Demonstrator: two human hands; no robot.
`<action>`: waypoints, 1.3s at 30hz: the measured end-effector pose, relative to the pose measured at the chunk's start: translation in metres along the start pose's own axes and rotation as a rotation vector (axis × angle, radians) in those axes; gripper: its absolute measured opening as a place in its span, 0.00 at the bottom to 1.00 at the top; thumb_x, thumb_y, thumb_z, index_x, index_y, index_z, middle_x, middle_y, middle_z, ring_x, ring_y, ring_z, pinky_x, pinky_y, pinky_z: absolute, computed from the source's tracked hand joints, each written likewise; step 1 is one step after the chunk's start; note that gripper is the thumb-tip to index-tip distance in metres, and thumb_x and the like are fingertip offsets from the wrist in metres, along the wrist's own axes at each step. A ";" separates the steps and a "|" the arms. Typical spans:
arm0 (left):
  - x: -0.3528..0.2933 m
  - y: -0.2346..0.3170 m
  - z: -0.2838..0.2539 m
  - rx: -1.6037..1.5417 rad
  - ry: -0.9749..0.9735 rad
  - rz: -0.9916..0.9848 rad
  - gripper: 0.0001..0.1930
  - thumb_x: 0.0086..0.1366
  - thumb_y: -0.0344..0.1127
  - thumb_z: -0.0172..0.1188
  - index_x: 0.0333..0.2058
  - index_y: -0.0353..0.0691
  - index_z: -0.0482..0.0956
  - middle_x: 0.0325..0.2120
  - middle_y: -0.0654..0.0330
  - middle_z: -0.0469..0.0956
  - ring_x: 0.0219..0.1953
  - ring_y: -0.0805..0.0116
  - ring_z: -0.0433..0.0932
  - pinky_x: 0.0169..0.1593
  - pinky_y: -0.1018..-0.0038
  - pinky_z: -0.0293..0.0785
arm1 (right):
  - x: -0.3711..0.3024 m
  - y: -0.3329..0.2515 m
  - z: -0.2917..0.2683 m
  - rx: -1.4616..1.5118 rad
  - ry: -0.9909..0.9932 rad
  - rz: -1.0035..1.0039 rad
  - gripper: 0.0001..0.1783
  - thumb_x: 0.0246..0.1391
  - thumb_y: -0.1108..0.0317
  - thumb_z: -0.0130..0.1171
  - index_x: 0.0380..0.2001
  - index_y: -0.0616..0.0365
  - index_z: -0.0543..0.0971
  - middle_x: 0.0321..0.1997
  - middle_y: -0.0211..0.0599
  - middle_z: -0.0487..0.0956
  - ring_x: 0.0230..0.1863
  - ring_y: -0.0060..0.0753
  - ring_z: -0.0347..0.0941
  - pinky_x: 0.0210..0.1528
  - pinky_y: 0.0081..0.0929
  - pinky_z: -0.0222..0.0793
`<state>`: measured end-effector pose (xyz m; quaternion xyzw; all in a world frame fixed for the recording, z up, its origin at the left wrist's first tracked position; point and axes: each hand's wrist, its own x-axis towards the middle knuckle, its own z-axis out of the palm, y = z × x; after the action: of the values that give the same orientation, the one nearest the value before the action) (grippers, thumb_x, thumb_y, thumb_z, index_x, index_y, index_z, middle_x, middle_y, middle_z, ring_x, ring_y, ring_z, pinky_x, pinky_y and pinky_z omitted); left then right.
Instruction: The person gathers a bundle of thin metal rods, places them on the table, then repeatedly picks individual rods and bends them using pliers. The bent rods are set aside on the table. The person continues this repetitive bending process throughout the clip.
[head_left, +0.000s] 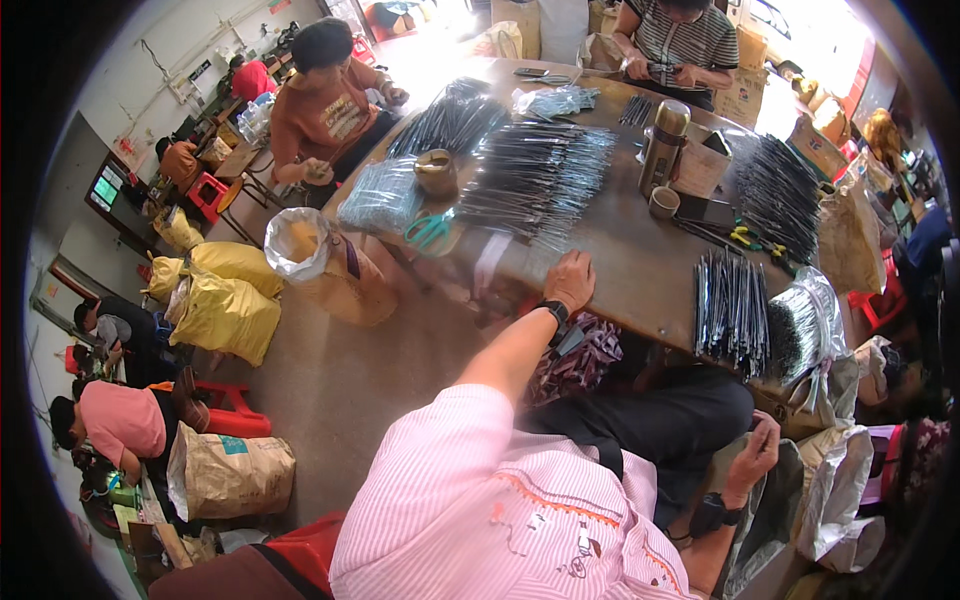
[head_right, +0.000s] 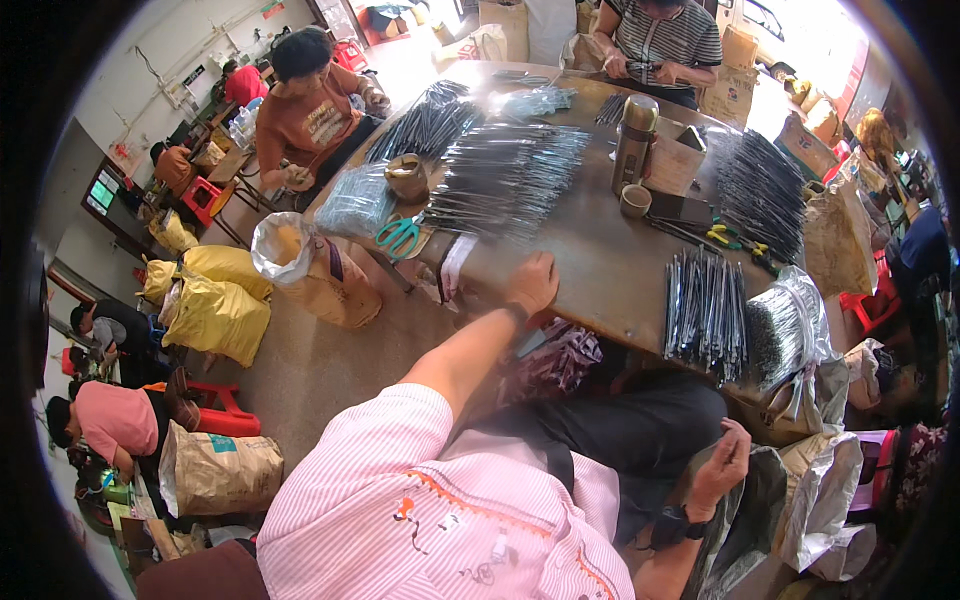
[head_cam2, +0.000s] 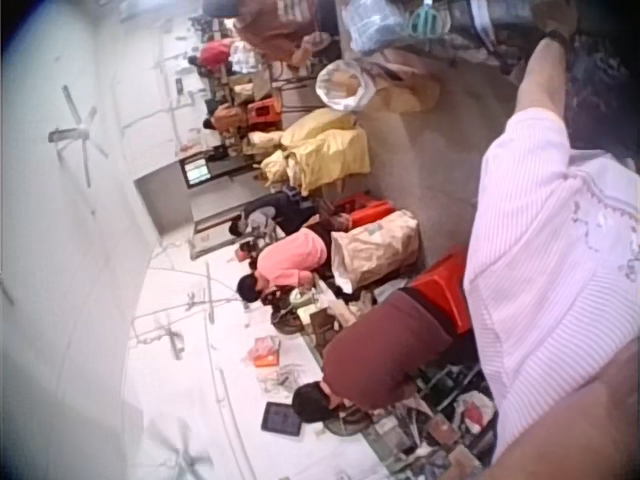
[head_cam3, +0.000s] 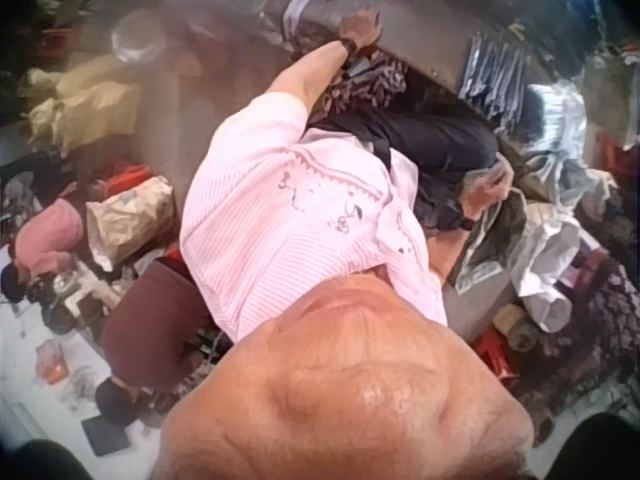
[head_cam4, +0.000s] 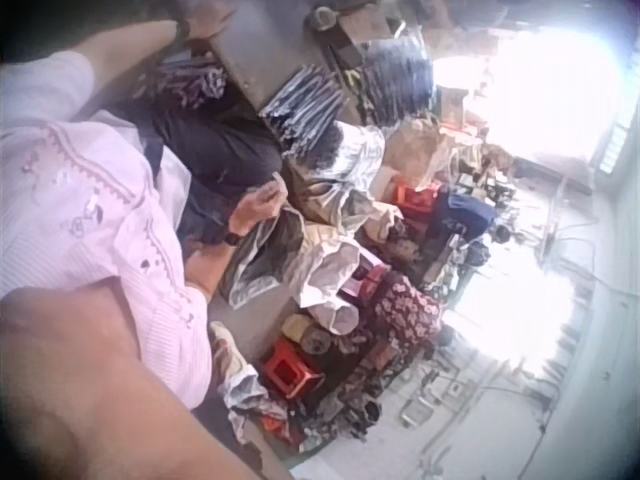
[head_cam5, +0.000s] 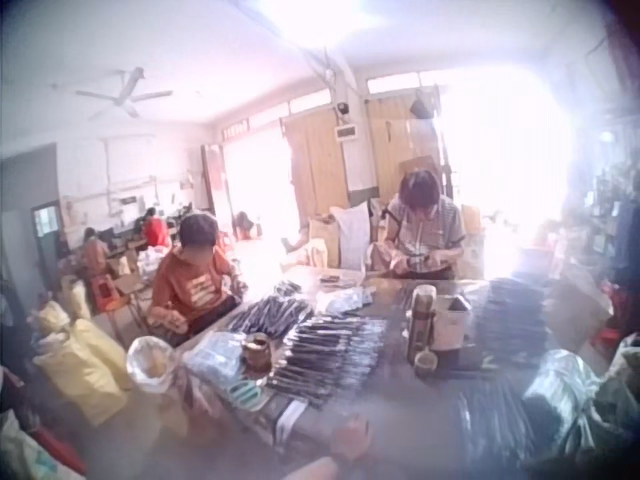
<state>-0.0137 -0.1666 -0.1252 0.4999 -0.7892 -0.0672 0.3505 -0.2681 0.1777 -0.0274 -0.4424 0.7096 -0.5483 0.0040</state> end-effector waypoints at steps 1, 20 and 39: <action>0.001 -0.001 -0.002 0.002 -0.002 -0.001 0.06 0.58 0.35 0.57 0.32 0.41 0.72 0.33 0.52 0.75 0.39 0.51 0.76 0.40 0.58 0.75 | 0.002 0.000 -0.004 -0.016 0.016 -0.012 0.15 0.68 0.68 0.43 0.37 0.68 0.76 0.38 0.39 0.78 0.40 0.31 0.72 0.48 0.26 0.67; 0.003 -0.007 0.003 0.031 -0.068 0.017 0.06 0.59 0.35 0.53 0.33 0.41 0.74 0.32 0.47 0.77 0.35 0.43 0.78 0.38 0.52 0.74 | 0.007 -0.060 -0.025 -0.067 0.075 -0.213 0.12 0.64 0.74 0.44 0.35 0.68 0.77 0.39 0.45 0.79 0.44 0.40 0.76 0.50 0.31 0.68; 0.019 0.160 0.016 -0.352 -0.078 0.386 0.24 0.57 0.40 0.65 0.50 0.36 0.73 0.52 0.44 0.69 0.57 0.47 0.66 0.60 0.58 0.63 | 0.126 0.075 0.068 -0.546 0.004 0.056 0.28 0.61 0.48 0.50 0.47 0.66 0.75 0.44 0.51 0.74 0.48 0.54 0.70 0.51 0.43 0.66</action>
<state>-0.1471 -0.1077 -0.0548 0.2682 -0.8590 -0.1545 0.4077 -0.3584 0.0458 -0.0531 -0.4061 0.8432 -0.3373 -0.1015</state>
